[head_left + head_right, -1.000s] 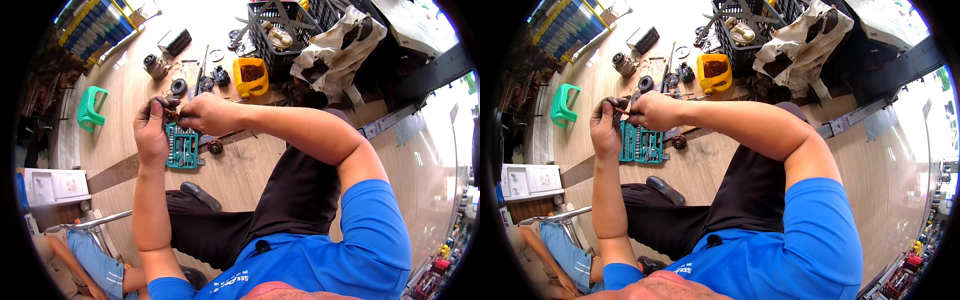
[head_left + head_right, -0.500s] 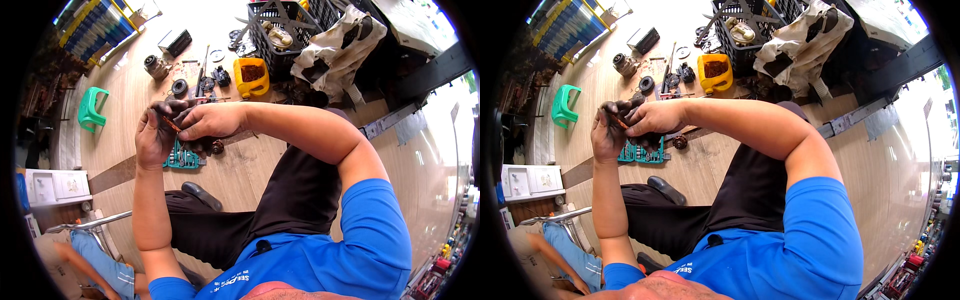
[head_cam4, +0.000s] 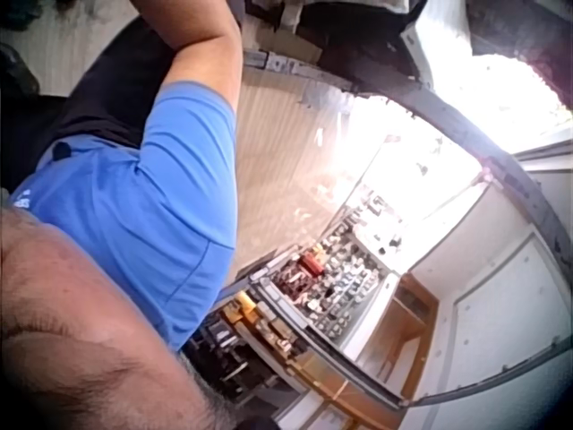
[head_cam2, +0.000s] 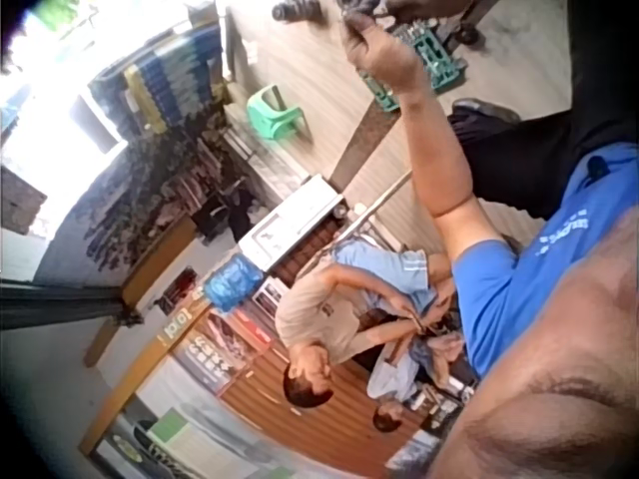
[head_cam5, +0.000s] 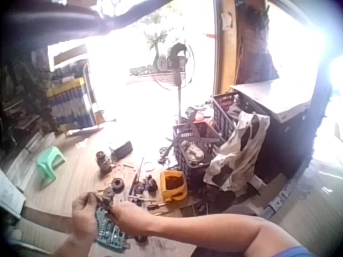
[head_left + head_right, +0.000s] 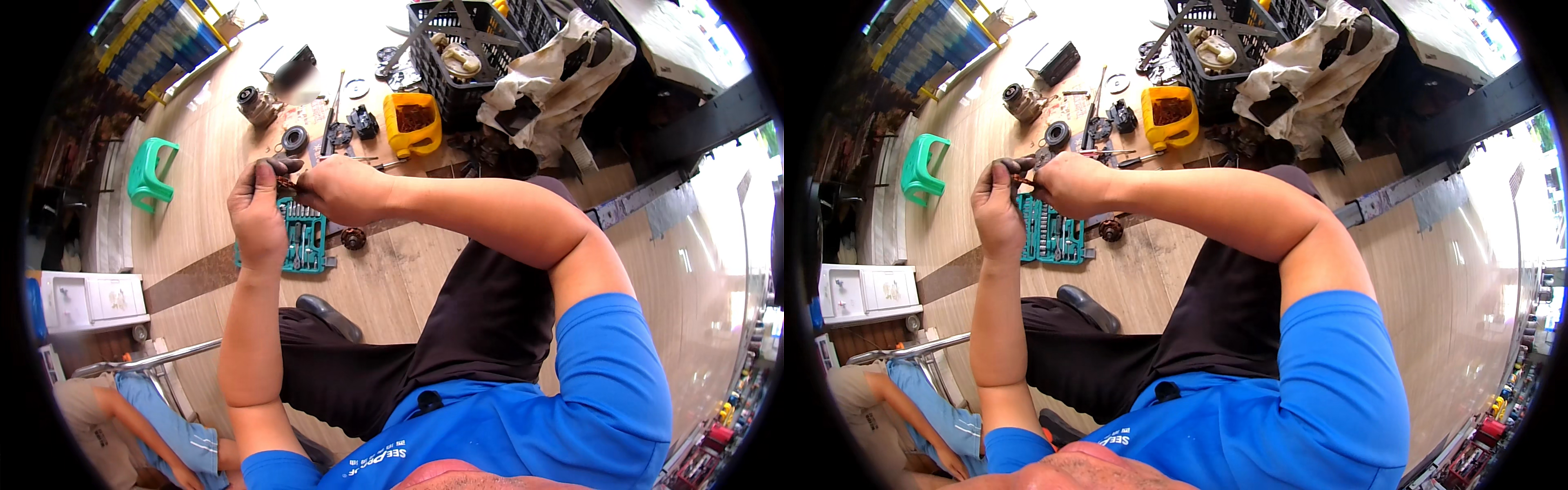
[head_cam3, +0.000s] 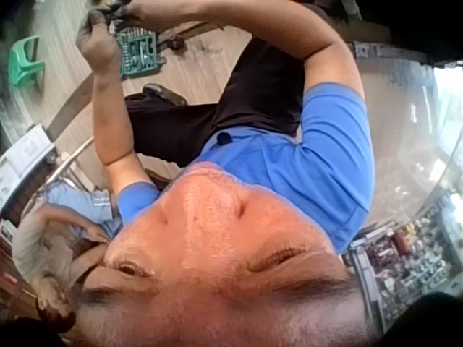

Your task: The person repairs an alternator by hand, using a small screwdriver to manipulate the internal components and wires before assembling the parts.

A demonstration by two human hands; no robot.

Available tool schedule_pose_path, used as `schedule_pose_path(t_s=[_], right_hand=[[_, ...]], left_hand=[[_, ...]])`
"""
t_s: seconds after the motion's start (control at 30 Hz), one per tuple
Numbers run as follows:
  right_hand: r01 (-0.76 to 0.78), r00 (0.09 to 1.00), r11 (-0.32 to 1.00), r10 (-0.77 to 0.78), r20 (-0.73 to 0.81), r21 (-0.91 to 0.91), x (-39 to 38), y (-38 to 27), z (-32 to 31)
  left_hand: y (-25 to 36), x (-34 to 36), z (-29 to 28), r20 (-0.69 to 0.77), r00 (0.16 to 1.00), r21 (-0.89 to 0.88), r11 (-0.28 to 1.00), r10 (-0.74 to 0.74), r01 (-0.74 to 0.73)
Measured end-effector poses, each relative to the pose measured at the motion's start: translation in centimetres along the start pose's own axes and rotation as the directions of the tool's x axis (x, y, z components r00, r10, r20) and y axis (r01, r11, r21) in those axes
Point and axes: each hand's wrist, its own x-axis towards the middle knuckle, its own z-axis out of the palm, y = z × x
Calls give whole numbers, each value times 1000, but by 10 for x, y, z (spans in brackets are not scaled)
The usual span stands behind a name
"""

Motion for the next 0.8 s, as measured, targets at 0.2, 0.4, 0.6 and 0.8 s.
schedule_pose_path(t_s=[0.2, 0.4, 0.6, 0.8], right_hand=[[-95, 969, 941, 13, 248, 324, 0, -3, -15], [-388, 891, 528, 6, 453, 755, -5, 0, -12], [-386, 920, 341, 75, 385, 857, -2, 12, -4], [-402, 916, 127, 52, 399, 907, -5, 15, -7]], left_hand=[[10, 1, -6, 165, 976, -244, 953, -143, 181], [1, 4, -15, 350, 930, -482, 830, -113, 282], [4, 7, -11, 223, 965, -489, 840, -140, 235], [9, 6, -10, 159, 977, -504, 839, -145, 206]])
